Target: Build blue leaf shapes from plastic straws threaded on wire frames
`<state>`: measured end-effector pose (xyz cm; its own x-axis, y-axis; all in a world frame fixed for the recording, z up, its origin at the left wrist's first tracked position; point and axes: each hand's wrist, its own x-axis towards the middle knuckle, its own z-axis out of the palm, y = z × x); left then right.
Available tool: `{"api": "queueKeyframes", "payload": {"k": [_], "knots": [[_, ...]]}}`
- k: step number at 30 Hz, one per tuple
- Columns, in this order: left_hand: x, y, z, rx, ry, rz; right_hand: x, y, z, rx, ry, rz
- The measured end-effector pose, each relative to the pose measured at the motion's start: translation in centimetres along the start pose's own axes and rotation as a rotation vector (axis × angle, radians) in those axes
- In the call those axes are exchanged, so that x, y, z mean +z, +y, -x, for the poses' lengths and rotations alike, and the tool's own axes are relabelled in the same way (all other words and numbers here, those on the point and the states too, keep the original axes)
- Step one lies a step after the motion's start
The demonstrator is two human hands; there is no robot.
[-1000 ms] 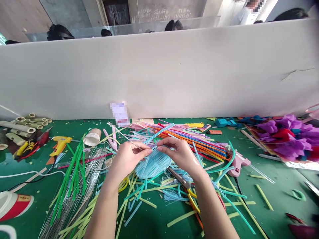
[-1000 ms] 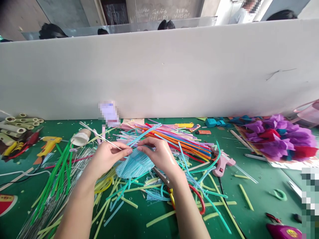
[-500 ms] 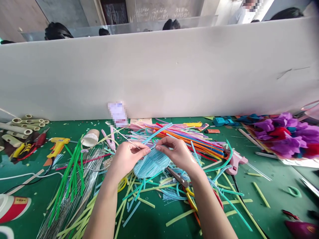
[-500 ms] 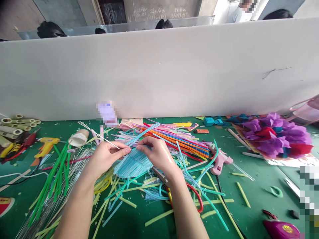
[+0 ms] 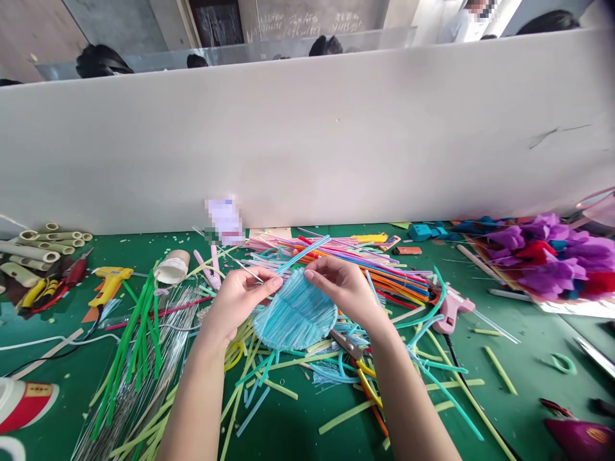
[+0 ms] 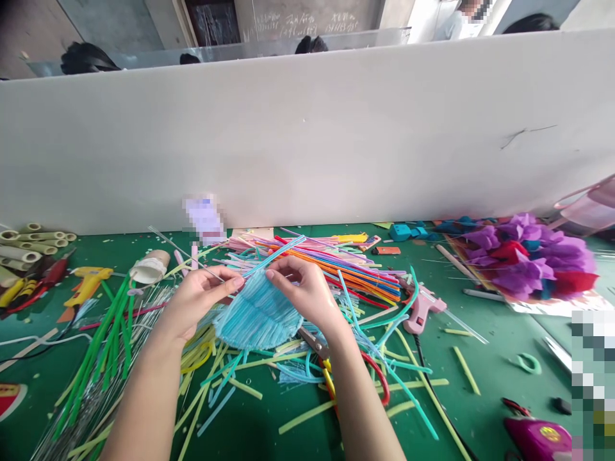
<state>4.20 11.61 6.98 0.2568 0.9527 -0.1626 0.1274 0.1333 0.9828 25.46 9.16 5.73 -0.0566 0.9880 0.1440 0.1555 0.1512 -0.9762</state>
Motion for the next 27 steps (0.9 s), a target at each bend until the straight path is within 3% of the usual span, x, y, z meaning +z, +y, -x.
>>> {"api": "queueKeyframes", "payload": {"k": [7, 14, 19, 23, 27], "knots": [[1.0, 0.0, -0.1, 0.085, 0.008, 0.055, 0.5, -0.3, 0.2, -0.087, 0.037, 0.039], [1.7, 0.0, 0.3, 0.169, 0.091, -0.015, 1.6, -0.6, 0.4, -0.449, 0.230, 0.463], [2.2, 0.1, 0.3, 0.216, 0.125, -0.023, 1.9, -0.1, 0.2, -0.620, 0.305, 0.682], [2.2, 0.4, 0.5, 0.196, 0.136, -0.021, 1.9, 0.1, 0.2, -0.634, 0.325, 0.768], [2.0, 0.7, 0.7, 0.180, 0.127, -0.028, 1.8, -0.4, 0.4, -0.516, 0.258, 0.557]]}}
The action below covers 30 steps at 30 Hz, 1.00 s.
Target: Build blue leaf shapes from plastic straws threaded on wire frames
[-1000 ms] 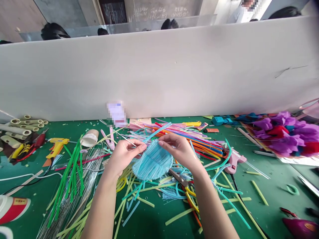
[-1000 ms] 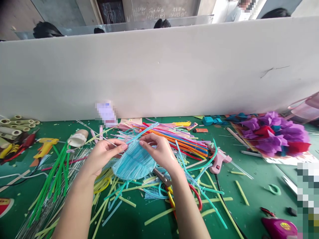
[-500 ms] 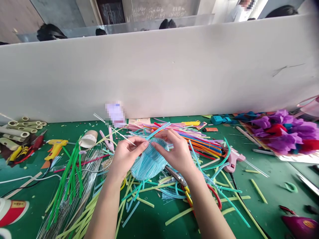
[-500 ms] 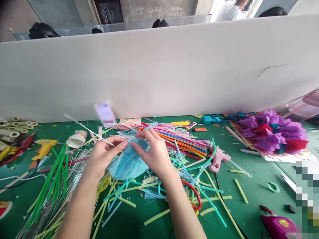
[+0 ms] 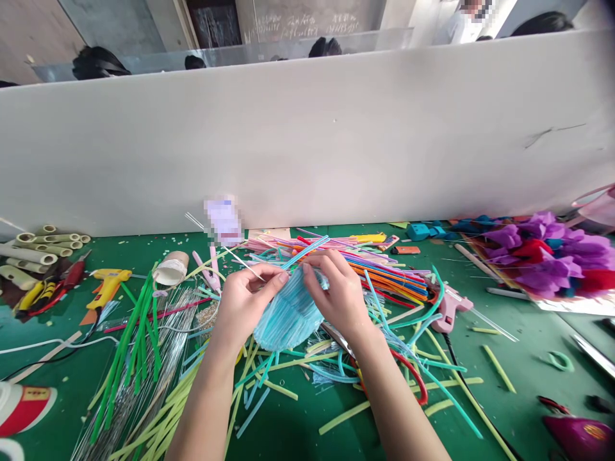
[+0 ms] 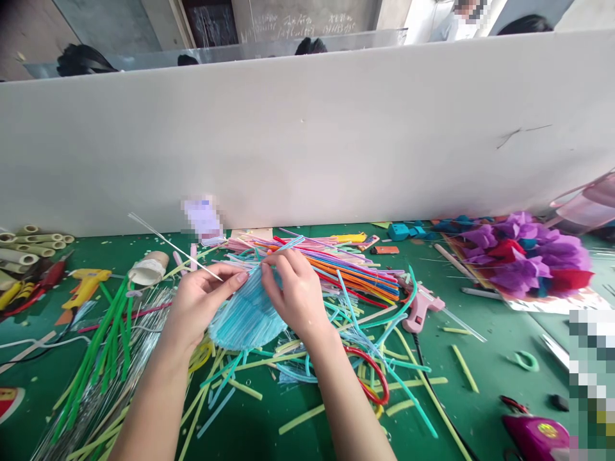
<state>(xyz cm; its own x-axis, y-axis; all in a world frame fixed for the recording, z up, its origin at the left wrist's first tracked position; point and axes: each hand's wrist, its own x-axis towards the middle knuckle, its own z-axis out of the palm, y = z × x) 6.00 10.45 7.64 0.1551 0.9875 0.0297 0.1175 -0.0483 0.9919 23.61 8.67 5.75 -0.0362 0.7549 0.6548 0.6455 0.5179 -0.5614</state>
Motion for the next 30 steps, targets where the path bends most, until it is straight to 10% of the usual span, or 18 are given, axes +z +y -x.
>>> {"api": "queueKeyframes", "payload": {"k": [11, 30], "knots": [[-0.6, 0.3, 0.1, 0.007, -0.013, 0.010, -0.6, -0.7, -0.4, 0.481, -0.214, -0.583], [-0.4, 0.7, 0.4, -0.002, -0.036, -0.028, -2.2, -0.3, -0.3, 0.361, -0.246, -0.433]]}}
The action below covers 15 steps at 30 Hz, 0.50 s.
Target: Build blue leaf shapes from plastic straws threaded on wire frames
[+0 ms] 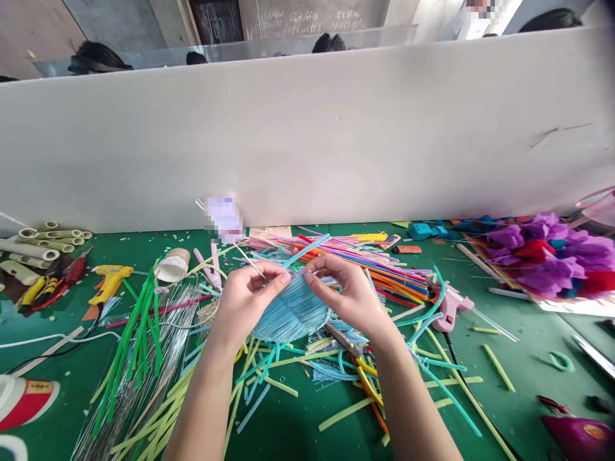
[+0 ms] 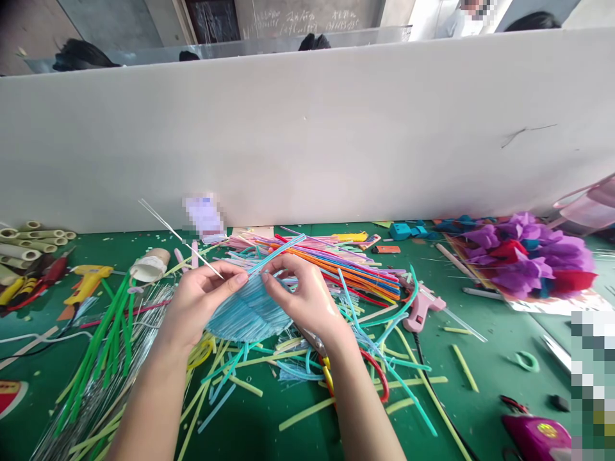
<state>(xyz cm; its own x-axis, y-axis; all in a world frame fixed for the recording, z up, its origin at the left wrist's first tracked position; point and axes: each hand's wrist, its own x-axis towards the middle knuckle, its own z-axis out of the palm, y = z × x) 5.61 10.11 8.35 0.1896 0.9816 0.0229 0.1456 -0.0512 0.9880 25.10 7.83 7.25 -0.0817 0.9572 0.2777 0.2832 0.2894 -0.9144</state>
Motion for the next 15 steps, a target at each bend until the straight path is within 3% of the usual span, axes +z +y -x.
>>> {"api": "queueKeyframes", "payload": {"k": [5, 15], "knots": [[0.0, -0.1, -0.2, -0.065, -0.148, 0.032, 0.5, -0.2, -0.1, -0.024, -0.040, 0.130], [0.3, -1.5, -0.8, -0.020, -0.038, 0.024, 1.5, -0.1, -0.5, -0.044, 0.103, 0.138]]}}
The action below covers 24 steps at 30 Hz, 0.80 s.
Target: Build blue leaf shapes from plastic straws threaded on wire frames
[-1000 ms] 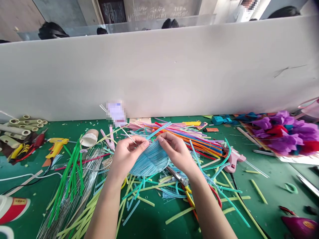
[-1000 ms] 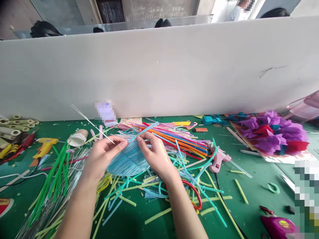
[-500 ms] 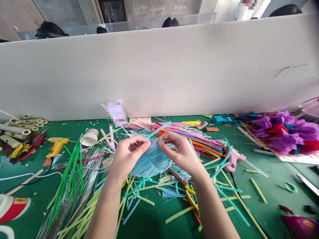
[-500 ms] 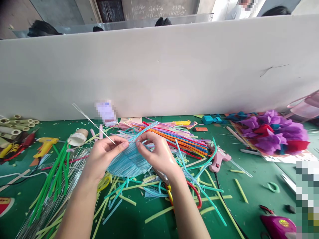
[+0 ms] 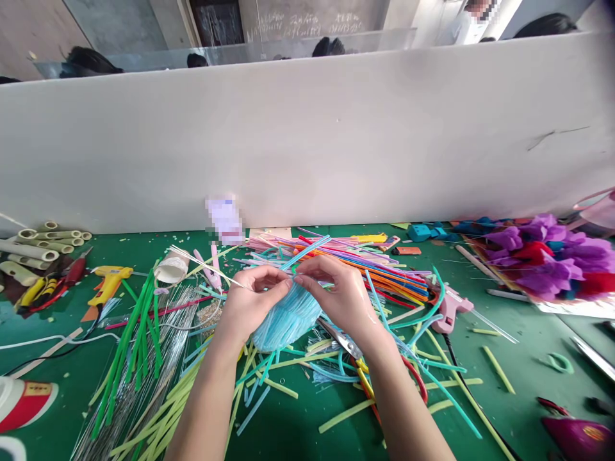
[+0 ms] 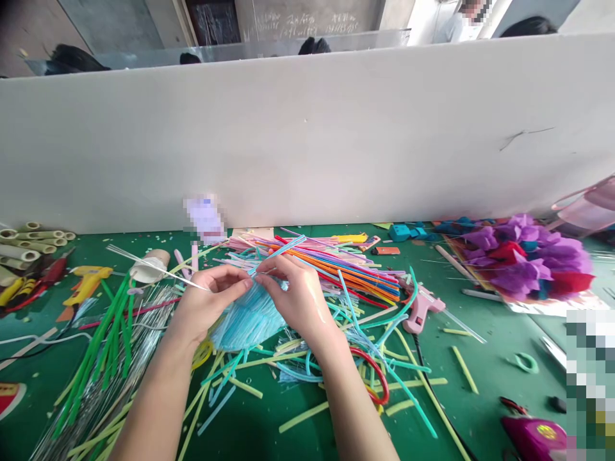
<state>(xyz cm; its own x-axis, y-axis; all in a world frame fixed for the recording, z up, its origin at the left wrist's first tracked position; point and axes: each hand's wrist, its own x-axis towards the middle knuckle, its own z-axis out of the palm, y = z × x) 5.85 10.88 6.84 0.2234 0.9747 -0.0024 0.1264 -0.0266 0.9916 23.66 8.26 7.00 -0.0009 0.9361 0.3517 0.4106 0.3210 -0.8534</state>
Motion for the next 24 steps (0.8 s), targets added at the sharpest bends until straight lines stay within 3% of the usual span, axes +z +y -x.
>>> {"api": "queueKeyframes", "payload": {"k": [10, 18, 21, 24], "knots": [[0.3, 0.0, 0.0, 0.021, 0.104, 0.018, 1.0, -1.0, 0.4, -0.276, 0.143, 0.409], [0.3, 0.2, -0.1, 0.071, 0.162, 0.022, 3.8, -1.0, 0.8, -0.328, 0.306, 0.592], [-0.1, 0.2, -0.2, 0.078, 0.188, 0.015, 4.3, -1.1, 0.9, -0.313, 0.316, 0.539], [-0.8, 0.2, -0.1, 0.068, 0.187, 0.000, 3.4, -1.3, 0.7, -0.251, 0.283, 0.297]]}}
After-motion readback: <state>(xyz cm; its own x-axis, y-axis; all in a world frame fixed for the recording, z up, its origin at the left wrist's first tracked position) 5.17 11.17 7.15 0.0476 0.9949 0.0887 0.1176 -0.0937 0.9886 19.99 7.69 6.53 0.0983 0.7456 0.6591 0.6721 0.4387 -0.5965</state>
